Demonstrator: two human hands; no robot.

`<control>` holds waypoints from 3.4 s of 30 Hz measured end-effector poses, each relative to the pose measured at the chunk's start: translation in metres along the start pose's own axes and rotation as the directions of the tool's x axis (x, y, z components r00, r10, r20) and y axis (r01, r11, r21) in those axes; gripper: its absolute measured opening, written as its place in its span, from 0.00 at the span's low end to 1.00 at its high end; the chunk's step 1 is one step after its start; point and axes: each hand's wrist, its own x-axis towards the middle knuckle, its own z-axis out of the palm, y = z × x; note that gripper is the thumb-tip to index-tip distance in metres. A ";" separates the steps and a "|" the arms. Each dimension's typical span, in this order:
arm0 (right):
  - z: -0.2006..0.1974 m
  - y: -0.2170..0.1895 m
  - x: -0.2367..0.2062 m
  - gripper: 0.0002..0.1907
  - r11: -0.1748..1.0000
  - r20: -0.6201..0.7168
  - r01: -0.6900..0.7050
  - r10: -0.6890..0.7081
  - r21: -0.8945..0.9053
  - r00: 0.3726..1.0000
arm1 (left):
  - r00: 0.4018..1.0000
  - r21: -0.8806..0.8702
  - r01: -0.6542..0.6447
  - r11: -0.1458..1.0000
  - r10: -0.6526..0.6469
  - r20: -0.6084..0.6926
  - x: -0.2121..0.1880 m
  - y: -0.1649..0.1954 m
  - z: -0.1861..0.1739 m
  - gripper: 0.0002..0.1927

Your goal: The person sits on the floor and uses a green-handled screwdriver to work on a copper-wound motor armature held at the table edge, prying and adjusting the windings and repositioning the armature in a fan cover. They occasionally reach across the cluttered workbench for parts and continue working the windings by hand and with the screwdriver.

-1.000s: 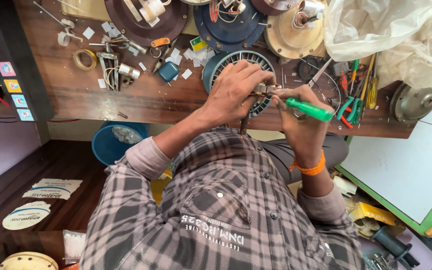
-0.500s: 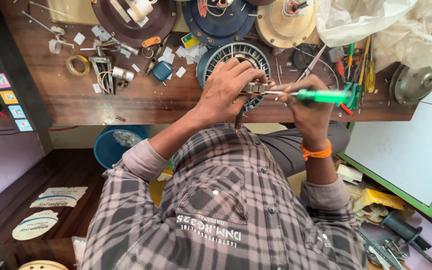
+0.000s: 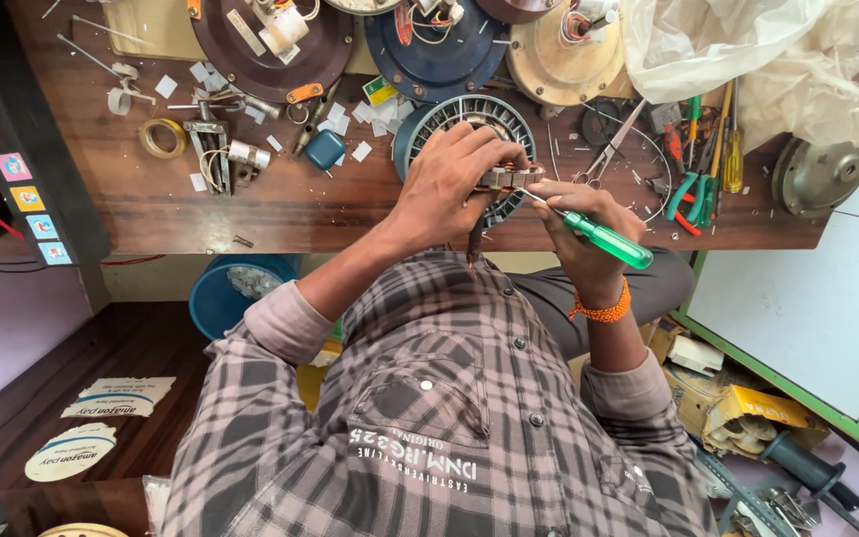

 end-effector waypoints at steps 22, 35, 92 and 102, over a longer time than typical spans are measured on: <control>-0.011 -0.042 0.052 0.08 0.914 0.195 -0.253 0.323 -0.317 0.926 | 0.998 0.062 -0.066 0.996 0.067 -0.020 0.000 -0.007 0.004 0.23; -0.013 -0.003 0.014 0.11 0.929 0.097 -0.324 0.311 0.177 0.945 | 0.999 -0.014 -0.050 0.999 0.050 0.004 -0.001 -0.004 -0.005 0.25; 0.025 0.109 -0.129 0.06 0.794 -0.303 -0.575 0.607 0.198 0.734 | 0.989 0.100 -0.148 0.984 0.148 0.013 -0.050 0.004 0.020 0.28; 0.004 0.112 -0.152 0.29 0.264 0.151 -0.518 0.765 0.814 0.626 | 0.993 0.046 0.007 0.999 -0.001 -0.117 -0.017 0.001 0.023 0.21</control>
